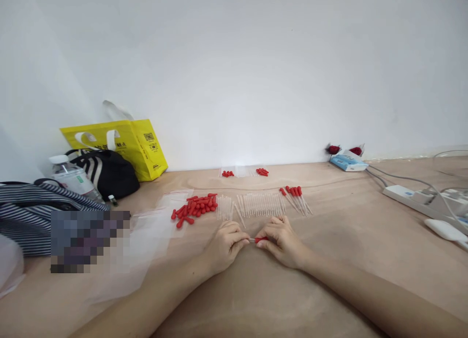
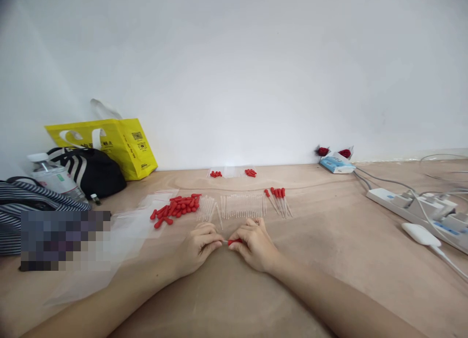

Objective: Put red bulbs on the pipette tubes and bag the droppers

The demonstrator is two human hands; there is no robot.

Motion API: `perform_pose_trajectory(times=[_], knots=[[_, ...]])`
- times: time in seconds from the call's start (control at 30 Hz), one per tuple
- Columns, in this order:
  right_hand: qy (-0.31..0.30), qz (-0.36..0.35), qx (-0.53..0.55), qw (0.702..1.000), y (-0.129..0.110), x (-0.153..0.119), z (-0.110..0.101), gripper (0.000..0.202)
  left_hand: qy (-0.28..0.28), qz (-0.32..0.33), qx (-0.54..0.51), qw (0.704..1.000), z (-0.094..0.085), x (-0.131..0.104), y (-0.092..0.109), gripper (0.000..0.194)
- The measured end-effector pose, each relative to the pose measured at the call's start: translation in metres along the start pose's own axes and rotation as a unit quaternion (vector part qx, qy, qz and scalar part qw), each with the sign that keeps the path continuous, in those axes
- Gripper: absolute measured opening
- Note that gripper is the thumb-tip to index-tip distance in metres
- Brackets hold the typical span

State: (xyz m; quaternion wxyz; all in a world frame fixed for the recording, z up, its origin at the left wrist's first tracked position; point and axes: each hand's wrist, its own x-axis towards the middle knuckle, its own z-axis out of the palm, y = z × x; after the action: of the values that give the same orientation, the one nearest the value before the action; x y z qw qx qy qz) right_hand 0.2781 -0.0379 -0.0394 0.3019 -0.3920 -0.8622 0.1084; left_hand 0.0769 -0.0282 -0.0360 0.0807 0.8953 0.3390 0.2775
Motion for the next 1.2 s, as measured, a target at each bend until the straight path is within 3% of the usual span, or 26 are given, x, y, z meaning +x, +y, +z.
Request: perform_pose_trajectory(times=[0.73,1.03,1.1,1.2], knots=[[0.097,-0.149,-0.095,0.98,0.011,0.011,0.016,0.013,0.035,0.053,-0.005,0.998,0.008,0.004,0.001,0.022],[0.072,-0.244,-0.148,0.956,0.013,0.019,0.014,0.021,0.044,0.057,-0.001,0.997,0.01,0.005,0.001,0.023],[0.073,-0.243,-0.148,0.956,0.013,0.019,0.014,0.022,0.049,0.061,0.001,0.997,0.011,0.005,0.0,0.023],[0.077,-0.186,-0.106,0.974,0.014,0.017,0.012,0.018,0.063,0.07,0.003,0.996,0.013,0.005,-0.002,0.021]])
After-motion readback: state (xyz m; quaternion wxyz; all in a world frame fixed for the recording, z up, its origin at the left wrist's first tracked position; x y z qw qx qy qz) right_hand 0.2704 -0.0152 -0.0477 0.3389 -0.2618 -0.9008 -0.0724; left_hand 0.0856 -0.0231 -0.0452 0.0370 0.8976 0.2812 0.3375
